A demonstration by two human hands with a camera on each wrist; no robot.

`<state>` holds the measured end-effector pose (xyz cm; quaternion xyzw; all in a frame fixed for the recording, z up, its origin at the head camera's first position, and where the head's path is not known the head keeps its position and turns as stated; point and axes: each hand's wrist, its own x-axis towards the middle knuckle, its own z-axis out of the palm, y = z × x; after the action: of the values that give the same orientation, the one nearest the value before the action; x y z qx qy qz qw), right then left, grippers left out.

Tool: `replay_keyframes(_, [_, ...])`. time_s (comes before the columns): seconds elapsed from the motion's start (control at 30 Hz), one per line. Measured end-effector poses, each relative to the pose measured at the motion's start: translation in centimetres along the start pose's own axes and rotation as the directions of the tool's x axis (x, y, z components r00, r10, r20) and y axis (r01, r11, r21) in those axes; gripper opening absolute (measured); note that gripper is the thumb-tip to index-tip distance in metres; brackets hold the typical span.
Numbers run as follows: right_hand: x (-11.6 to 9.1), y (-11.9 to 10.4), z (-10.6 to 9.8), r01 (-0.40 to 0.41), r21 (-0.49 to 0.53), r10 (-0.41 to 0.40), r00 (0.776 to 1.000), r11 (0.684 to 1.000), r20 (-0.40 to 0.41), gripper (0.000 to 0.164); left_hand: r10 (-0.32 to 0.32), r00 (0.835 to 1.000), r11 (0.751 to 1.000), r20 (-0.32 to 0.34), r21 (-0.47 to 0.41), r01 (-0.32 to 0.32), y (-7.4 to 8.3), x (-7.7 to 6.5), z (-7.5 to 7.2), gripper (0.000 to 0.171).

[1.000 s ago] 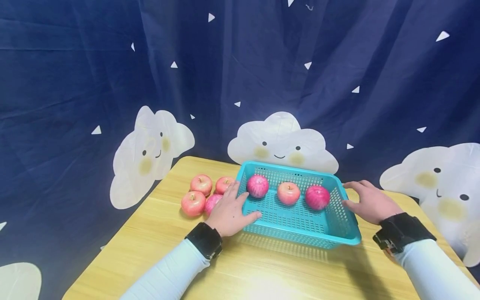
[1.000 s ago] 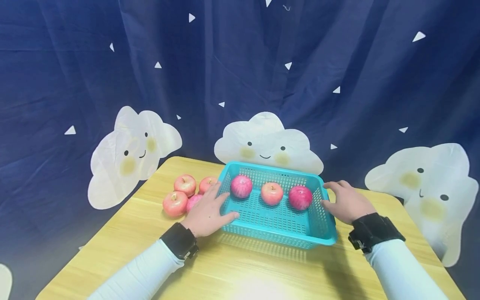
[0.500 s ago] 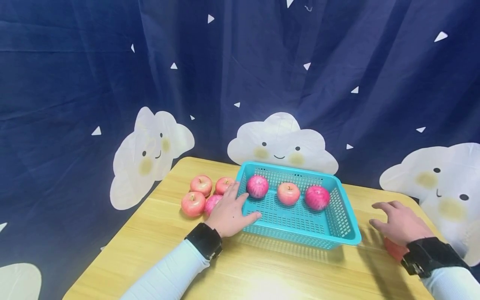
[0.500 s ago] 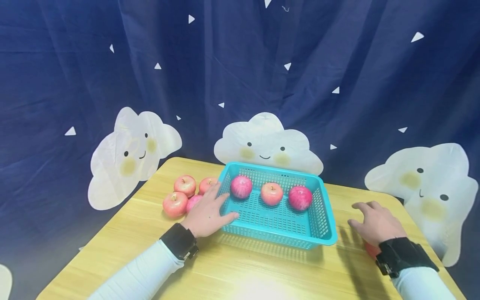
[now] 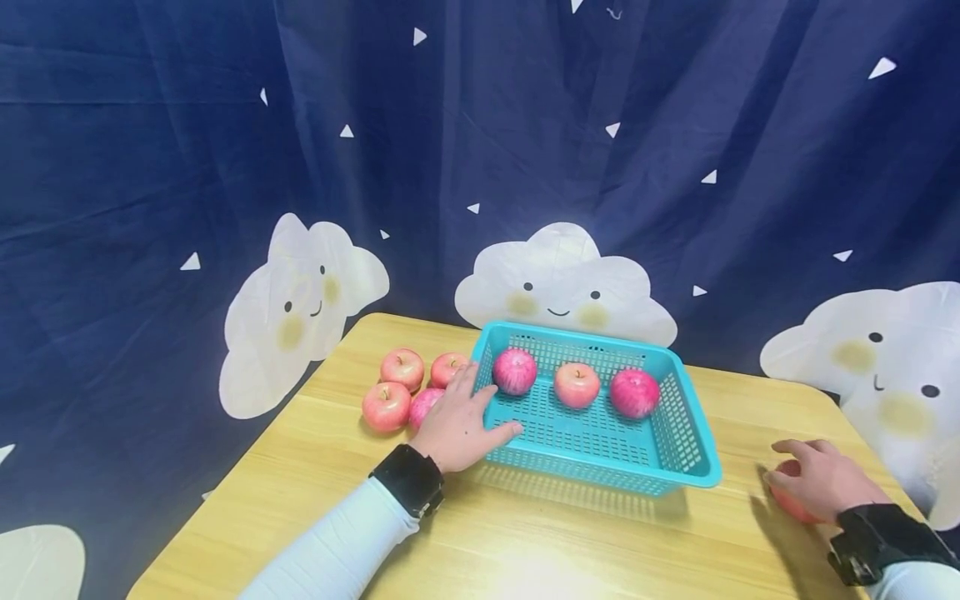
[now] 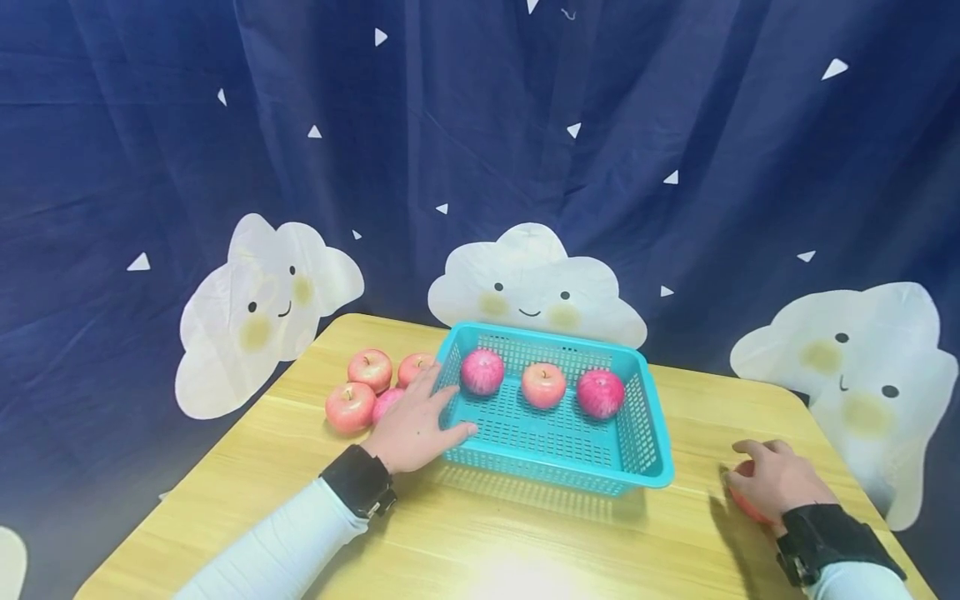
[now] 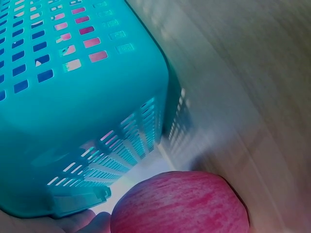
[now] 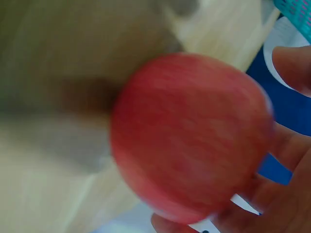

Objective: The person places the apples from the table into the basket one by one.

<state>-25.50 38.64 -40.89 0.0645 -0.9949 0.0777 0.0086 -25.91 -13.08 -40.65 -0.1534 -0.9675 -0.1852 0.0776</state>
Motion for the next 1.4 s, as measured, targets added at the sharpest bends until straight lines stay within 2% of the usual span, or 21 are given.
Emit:
replay_keyframes(0.3, [-0.4, 0.9, 0.9, -0.065, 0.037, 0.062, 0.996, 0.997, 0.063, 0.066, -0.008, 1.0, 1.0, 0.002, -0.004, 0.008, 0.1, -0.1, -0.1, 0.09])
replay_keyframes(0.63, [-1.1, 0.9, 0.6, -0.067, 0.043, 0.065, 0.997, 0.997, 0.033, 0.07, -0.018, 1.0, 1.0, 0.008, -0.008, 0.018, 0.2, -0.1, -0.1, 0.089])
replay_keyframes(1.0, [-0.9, -0.3, -0.1, -0.028, 0.05, 0.025, 0.999, 0.998, 0.044, 0.072, -0.002, 1.0, 1.0, 0.0, 0.003, 0.002, 0.2, -0.1, 0.0, 0.089])
replay_keyframes(1.17, [-0.2, -1.4, -0.9, 0.024, 0.057, -0.024, 1.0, 0.998, -0.009, 0.069, -0.003, 1.0, 1.0, -0.001, -0.003, 0.003, 0.2, -0.1, 0.0, 0.088])
replay_keyframes(1.4, [0.7, -2.9, -3.2, 0.116, 0.057, -0.111, 0.99, 0.992, -0.084, 0.067, -0.007, 1.0, 1.0, -0.001, 0.006, 0.007, 0.1, -0.1, 0.0, 0.089])
